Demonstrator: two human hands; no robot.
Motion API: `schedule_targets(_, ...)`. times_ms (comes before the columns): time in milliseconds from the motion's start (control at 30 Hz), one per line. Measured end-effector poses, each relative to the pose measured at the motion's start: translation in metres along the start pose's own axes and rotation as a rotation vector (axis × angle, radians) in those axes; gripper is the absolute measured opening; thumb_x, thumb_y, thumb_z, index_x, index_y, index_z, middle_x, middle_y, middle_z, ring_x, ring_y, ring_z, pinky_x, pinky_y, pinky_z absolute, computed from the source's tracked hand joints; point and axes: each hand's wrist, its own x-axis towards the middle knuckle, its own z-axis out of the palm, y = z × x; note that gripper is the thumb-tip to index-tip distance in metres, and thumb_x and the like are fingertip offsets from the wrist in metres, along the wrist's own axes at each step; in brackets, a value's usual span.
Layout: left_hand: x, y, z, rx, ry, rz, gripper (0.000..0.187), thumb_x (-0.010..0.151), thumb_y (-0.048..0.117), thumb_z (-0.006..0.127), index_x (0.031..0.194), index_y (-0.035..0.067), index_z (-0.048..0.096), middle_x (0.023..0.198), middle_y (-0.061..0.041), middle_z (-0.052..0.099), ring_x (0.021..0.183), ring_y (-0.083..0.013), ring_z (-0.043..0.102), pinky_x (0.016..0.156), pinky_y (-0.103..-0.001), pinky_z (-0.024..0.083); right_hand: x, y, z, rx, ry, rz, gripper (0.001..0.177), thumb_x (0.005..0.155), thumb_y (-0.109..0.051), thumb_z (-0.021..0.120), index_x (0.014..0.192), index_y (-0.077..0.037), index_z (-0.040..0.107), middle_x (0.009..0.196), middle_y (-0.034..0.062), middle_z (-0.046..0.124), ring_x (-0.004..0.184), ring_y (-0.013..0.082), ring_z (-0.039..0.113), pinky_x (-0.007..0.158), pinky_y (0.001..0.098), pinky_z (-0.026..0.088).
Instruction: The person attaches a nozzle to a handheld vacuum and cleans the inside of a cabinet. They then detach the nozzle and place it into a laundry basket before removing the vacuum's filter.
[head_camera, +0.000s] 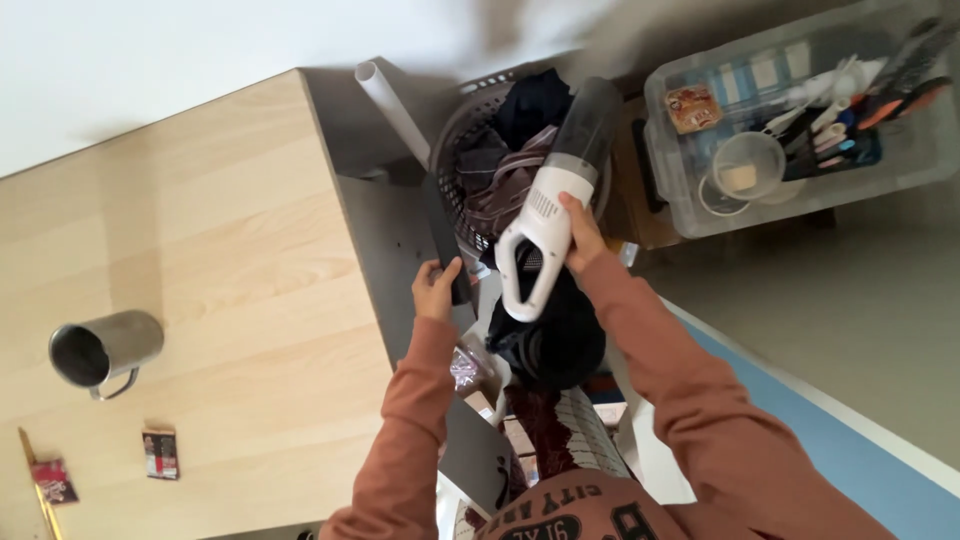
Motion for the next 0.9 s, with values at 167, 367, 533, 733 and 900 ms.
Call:
schedule_targets(167,-0.023,0.01,0.003,0.007,0.059,-0.059,0.026,0.09,0.009,0.073,0.106,-0.005,0.059,0.096,-0.017,0.074,0.073,-0.0268,0.074,0.065,-0.036,0.06,0.042,0.02,-0.001,0.001,-0.073,-0.091,0.097,0.08,-0.025,0.08,0.156,-0.02,0.019,0.144,0.0139,0.048,0.132,0.0336,0.053,0.106,0.0527,0.052)
schedule_targets(367,-0.038,0.009,0.001,0.06,0.048,-0.129,0.026,0.091,0.01,0.074,0.108,-0.005,0.061,0.099,-0.017,0.075,0.081,-0.0256,0.074,0.072,-0.034,0.059,0.082,0.047,0.005,-0.037,-0.085,-0.075,0.11,0.076,-0.02,0.083,0.157,-0.022,0.01,0.145,0.0167,0.045,0.134,0.0378,0.052,0.108,0.0554,0.051)
schedule_targets(533,-0.036,0.003,0.005,0.074,0.034,-0.175,0.026,0.091,0.011,0.073,0.109,-0.004,0.061,0.102,-0.017,0.076,0.082,-0.0249,0.075,0.072,-0.033,0.058,0.089,0.048,0.015,0.004,-0.183,-0.04,0.111,0.074,-0.021,0.083,0.157,-0.023,0.011,0.145,0.0146,0.044,0.135,0.0352,0.049,0.109,0.0552,0.049)
schedule_targets(733,-0.032,-0.003,0.005,0.061,0.012,-0.177,0.027,0.091,0.011,0.074,0.11,-0.004,0.061,0.104,-0.017,0.076,0.082,-0.025,0.074,0.073,-0.033,0.058,0.094,0.046,0.006,-0.005,-0.258,0.044,0.101,0.078,-0.026,0.083,0.158,-0.017,0.021,0.147,0.0129,0.046,0.138,0.0327,0.046,0.113,0.0523,0.043)
schedule_targets(900,-0.026,-0.009,0.002,0.085,-0.001,-0.204,0.028,0.09,0.012,0.074,0.109,-0.003,0.061,0.103,-0.017,0.076,0.081,-0.0254,0.075,0.071,-0.034,0.058,0.093,0.05,-0.002,-0.06,-0.223,-0.028,0.094,0.085,-0.026,0.082,0.158,-0.011,0.024,0.152,0.0132,0.045,0.142,0.0308,0.045,0.118,0.0483,0.04)
